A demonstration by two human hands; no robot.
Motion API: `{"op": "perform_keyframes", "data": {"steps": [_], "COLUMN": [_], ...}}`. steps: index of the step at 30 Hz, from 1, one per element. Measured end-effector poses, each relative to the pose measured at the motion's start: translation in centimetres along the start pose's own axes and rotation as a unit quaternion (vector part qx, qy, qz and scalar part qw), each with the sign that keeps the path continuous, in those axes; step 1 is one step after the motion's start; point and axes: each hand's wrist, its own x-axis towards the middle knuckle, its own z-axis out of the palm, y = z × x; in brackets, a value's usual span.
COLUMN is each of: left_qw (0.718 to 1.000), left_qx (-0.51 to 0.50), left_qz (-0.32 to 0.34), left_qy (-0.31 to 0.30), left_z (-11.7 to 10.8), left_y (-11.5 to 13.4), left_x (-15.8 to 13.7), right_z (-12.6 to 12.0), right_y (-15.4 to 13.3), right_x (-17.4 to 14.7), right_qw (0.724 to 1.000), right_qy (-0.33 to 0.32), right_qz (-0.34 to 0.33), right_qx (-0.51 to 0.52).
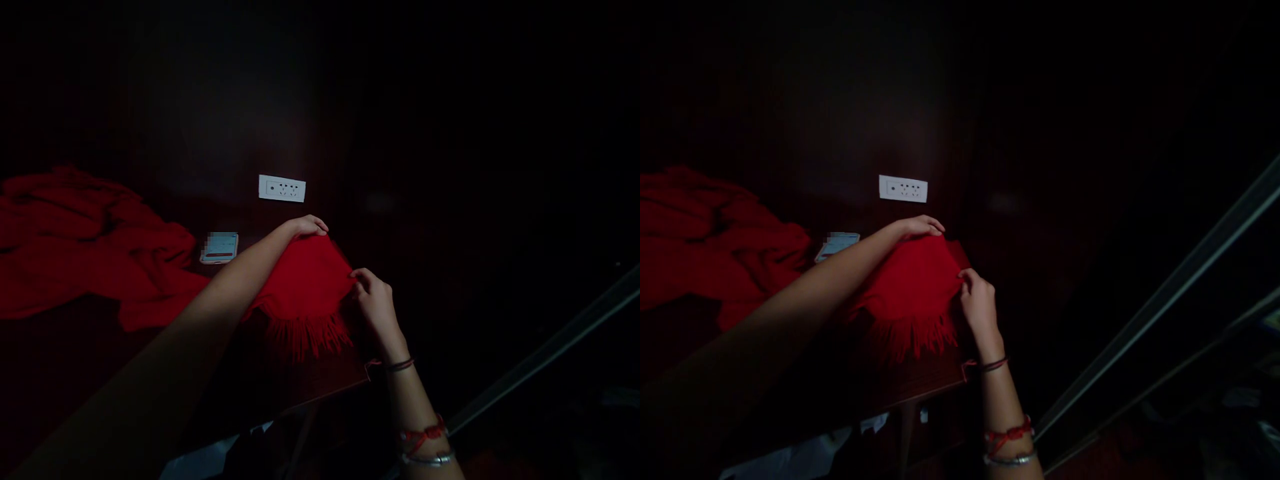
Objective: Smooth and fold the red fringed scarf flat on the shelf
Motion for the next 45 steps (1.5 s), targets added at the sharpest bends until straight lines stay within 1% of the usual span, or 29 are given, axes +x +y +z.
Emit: {"op": "perform_keyframes", "data": {"steps": [4,7,9,11,14,17,20,23,26,30,32,35,38,40,43,45], "left_qw": [1.000,1.000,1.000,1.000,1.000,0.999,0.999,0.998,0.997,0.997,0.996,0.990,0.980,0.969,0.945,0.933], "left_qx": [0.022,0.016,0.009,0.010,0.022,0.025,0.017,-0.011,-0.028,-0.004,0.003,-0.006,-0.004,0.000,-0.005,-0.003], "left_qz": [0.006,0.016,0.022,0.020,0.011,0.007,0.008,0.006,-0.018,-0.056,-0.064,-0.092,-0.133,-0.171,-0.228,-0.251], "left_qy": [-0.017,-0.013,-0.012,-0.014,-0.018,-0.023,-0.037,-0.055,-0.068,-0.057,-0.066,-0.110,-0.147,-0.178,-0.236,-0.256], "left_z": [1.3,1.4,1.4,1.4,1.7,2.3,2.7,2.9,3.3,3.7,3.7,2.9,0.9,-0.7,-2.9,-4.0], "left_y": [0.0,0.0,0.0,-0.2,-0.6,-0.8,-0.8,-0.9,-1.4,-2.3,-2.7,-3.3,-3.9,-4.4,-5.2,-5.7], "left_x": [1.5,1.9,2.0,2.0,2.0,2.1,2.2,2.5,2.6,2.2,1.6,0.4,-1.2,-2.5,-4.9,-6.5], "right_z": [0.2,0.2,0.3,0.4,0.6,0.8,0.7,0.6,0.6,0.6,0.7,0.8,1.1,1.2,1.3,1.3], "right_y": [1.2,1.5,1.7,1.9,2.3,2.6,2.7,2.7,2.7,2.6,2.7,2.8,3.0,3.2,3.4,3.4], "right_x": [-0.1,0.0,0.2,0.3,0.3,0.0,-0.2,-0.3,-0.4,-0.7,-0.7,-0.7,-0.6,-0.5,-0.5,-0.5], "right_qw": [0.999,0.998,0.997,0.997,0.996,0.988,0.980,0.976,0.972,0.968,0.967,0.972,0.978,0.980,0.979,0.976], "right_qy": [0.032,0.065,0.074,0.062,0.027,0.003,-0.005,-0.001,-0.028,-0.054,-0.056,-0.049,-0.039,-0.035,-0.034,-0.042], "right_qz": [0.015,0.011,0.007,0.009,0.019,0.045,0.062,0.056,0.050,0.039,0.040,0.036,0.009,-0.014,-0.036,-0.056], "right_qx": [-0.019,-0.017,-0.021,-0.036,-0.082,-0.146,-0.189,-0.210,-0.227,-0.242,-0.244,-0.225,-0.204,-0.196,-0.198,-0.207]}}
